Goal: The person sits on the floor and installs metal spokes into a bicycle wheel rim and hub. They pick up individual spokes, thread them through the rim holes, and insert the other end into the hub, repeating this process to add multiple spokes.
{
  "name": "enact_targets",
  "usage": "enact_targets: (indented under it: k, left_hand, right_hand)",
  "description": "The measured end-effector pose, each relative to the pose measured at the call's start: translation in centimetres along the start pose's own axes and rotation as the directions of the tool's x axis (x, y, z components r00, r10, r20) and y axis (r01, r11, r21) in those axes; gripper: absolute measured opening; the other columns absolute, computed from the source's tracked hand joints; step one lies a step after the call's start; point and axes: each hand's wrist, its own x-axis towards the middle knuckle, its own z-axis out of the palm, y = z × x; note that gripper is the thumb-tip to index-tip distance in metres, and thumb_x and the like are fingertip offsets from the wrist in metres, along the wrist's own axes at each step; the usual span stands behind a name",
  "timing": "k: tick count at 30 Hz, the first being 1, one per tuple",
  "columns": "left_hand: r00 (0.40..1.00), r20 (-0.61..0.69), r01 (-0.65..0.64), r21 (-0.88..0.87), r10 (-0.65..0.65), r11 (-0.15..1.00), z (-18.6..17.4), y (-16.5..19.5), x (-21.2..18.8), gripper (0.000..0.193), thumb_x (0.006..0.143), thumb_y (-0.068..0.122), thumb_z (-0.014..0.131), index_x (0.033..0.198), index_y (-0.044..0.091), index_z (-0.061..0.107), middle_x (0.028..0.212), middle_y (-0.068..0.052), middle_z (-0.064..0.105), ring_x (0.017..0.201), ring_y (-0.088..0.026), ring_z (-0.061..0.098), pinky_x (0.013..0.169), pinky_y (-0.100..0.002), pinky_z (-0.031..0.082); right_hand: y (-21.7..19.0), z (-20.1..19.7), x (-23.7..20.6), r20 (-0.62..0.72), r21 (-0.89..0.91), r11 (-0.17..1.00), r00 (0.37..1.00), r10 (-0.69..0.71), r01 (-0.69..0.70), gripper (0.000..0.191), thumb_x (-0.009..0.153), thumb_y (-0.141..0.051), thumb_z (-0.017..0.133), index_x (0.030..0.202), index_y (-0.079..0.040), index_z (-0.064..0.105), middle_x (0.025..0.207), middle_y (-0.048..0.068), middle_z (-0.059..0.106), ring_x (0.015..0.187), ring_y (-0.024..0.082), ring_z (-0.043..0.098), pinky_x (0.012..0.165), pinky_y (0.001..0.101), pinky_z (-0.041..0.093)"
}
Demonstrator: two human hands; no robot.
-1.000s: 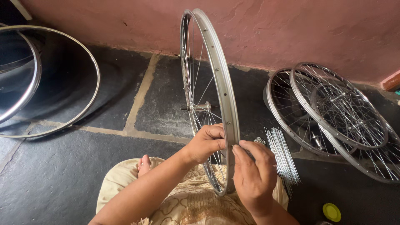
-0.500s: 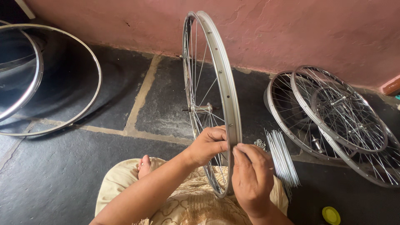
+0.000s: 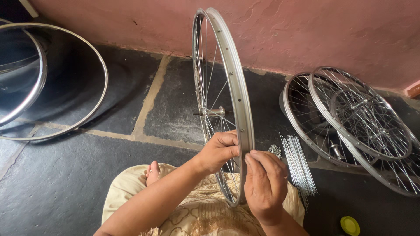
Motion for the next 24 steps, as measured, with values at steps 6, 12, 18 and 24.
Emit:
enact_targets:
  k: [6, 12, 18, 24]
  left_hand:
    - [1.000, 0.013, 0.009, 0.025, -0.009, 1.000, -0.4, -0.2, -0.2, 0.015, 0.097, 0.014, 0.076, 0.106, 0.002, 0.077, 0.114, -0.005, 0.066, 0.106, -0.015, 0.064, 0.098, -0.031, 0.052]
    - [0.996, 0.017, 0.081, 0.032, -0.082, 0.996, -1.7, 0.3, 0.3, 0.019, 0.096, 0.016, 0.077, 0.107, 0.001, 0.076, 0.110, -0.005, 0.069, 0.101, -0.015, 0.067, 0.092, -0.032, 0.056]
    - [0.983, 0.118, 0.148, -0.022, -0.144, 0.989, -2.4, 0.7, 0.1, 0.028, 0.092, 0.020, 0.080, 0.114, 0.003, 0.073, 0.106, -0.004, 0.072, 0.097, -0.013, 0.067, 0.088, -0.029, 0.056]
    - [0.988, 0.127, 0.078, 0.039, -0.083, 0.996, -1.9, 0.4, 0.2, 0.024, 0.097, 0.020, 0.078, 0.111, 0.001, 0.074, 0.111, -0.002, 0.066, 0.102, -0.012, 0.065, 0.091, -0.029, 0.056]
  right_hand:
    - [0.3, 0.2, -0.4, 0.025, -0.027, 0.999, 0.999, -0.029, 0.030, 0.024, 0.088, 0.012, 0.077, 0.109, 0.007, 0.069, 0.113, 0.014, 0.062, 0.105, 0.028, 0.068, 0.091, 0.0358, 0.058]
    - [-0.5, 0.2, -1.2, 0.119, -0.122, 0.986, 0.988, -0.099, 0.113, 0.025, 0.091, 0.005, 0.076, 0.115, 0.007, 0.070, 0.121, 0.013, 0.064, 0.119, 0.030, 0.059, 0.098, 0.0364, 0.056]
    - [-1.0, -0.1, -2.4, 0.125, -0.200, 0.980, 0.992, 0.007, 0.019, 0.030, 0.092, -0.002, 0.071, 0.122, -0.001, 0.072, 0.134, 0.015, 0.058, 0.132, 0.037, 0.046, 0.112, 0.0436, 0.041]
    - [-0.8, 0.1, -3.3, 0.106, -0.179, 0.983, 0.993, 0.047, -0.027, 0.034, 0.092, -0.001, 0.065, 0.126, -0.001, 0.070, 0.136, 0.015, 0.056, 0.132, 0.038, 0.046, 0.113, 0.0444, 0.039]
